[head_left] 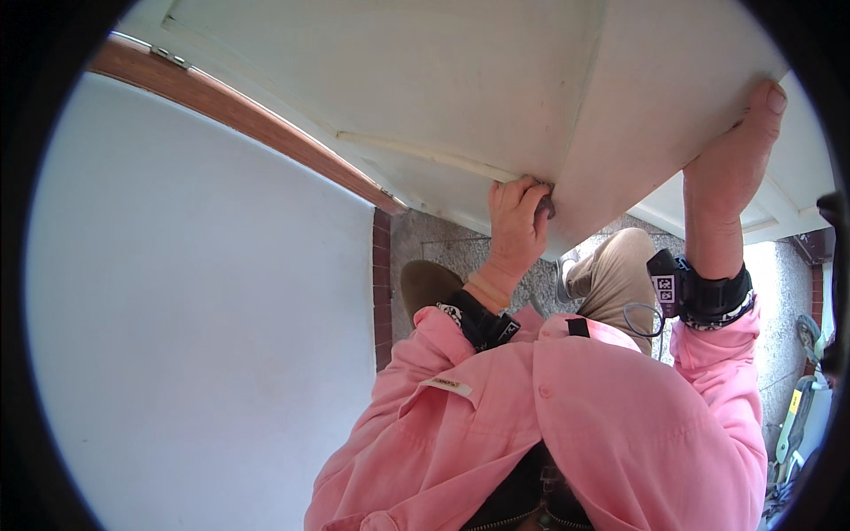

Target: The person sands a white door with a sanding block, moving the block across the surface and edges while kneeling. The person repeatedly rubs the door surface and edges, focusing on different areas throughout the clip.

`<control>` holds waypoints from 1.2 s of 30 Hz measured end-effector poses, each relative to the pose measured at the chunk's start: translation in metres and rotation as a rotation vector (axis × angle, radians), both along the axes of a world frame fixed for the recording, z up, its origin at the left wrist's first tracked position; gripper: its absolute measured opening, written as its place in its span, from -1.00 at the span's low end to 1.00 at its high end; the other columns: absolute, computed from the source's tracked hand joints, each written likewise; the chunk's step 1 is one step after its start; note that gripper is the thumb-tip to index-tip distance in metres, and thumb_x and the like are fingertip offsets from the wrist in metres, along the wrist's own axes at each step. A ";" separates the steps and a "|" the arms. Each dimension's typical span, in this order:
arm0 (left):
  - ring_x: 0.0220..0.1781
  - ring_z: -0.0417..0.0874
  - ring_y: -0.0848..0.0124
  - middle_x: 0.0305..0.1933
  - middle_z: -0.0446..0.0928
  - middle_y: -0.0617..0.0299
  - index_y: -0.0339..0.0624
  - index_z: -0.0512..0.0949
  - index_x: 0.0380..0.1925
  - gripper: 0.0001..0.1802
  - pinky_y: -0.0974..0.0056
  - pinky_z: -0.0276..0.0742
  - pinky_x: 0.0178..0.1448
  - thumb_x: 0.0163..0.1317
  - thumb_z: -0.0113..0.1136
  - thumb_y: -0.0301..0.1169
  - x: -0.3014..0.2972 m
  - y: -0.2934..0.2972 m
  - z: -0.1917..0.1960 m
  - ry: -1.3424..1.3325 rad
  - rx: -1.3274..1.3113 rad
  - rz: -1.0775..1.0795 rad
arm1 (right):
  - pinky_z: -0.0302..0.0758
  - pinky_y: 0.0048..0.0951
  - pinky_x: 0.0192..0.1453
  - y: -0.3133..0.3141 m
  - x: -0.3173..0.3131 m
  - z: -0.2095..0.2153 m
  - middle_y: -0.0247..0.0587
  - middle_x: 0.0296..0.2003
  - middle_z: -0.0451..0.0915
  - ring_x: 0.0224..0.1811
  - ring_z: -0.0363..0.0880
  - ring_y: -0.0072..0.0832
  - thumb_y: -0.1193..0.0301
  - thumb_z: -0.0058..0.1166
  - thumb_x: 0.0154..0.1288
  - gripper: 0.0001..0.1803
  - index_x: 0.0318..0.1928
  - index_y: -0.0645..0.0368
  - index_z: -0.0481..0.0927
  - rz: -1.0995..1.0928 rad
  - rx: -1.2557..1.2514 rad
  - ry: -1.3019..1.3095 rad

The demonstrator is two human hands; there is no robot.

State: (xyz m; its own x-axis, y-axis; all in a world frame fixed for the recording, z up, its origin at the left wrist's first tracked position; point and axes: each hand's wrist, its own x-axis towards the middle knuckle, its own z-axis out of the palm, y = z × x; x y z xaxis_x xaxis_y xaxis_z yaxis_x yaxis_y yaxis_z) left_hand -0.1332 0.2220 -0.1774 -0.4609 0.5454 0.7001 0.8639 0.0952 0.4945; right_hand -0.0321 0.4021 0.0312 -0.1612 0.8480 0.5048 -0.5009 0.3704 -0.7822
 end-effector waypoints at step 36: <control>-0.18 0.68 0.03 -0.27 0.65 0.10 -0.07 0.59 -0.18 -0.75 0.05 0.60 -0.13 0.12 0.34 -0.47 0.001 0.010 0.002 -0.214 -0.009 0.126 | 0.27 -0.31 0.41 -0.003 -0.004 0.000 -0.19 0.18 0.48 0.29 0.39 -0.35 -0.16 -0.28 0.60 -0.30 0.33 0.20 0.37 0.048 0.037 0.001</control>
State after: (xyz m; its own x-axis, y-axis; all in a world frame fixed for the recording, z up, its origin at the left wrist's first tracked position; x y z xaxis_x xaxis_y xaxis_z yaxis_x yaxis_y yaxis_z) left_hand -0.1320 0.2319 -0.1753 -0.6625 0.4804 0.5747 0.7209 0.2007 0.6633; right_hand -0.0363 0.3986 0.0312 -0.2006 0.8203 0.5356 -0.5198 0.3743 -0.7679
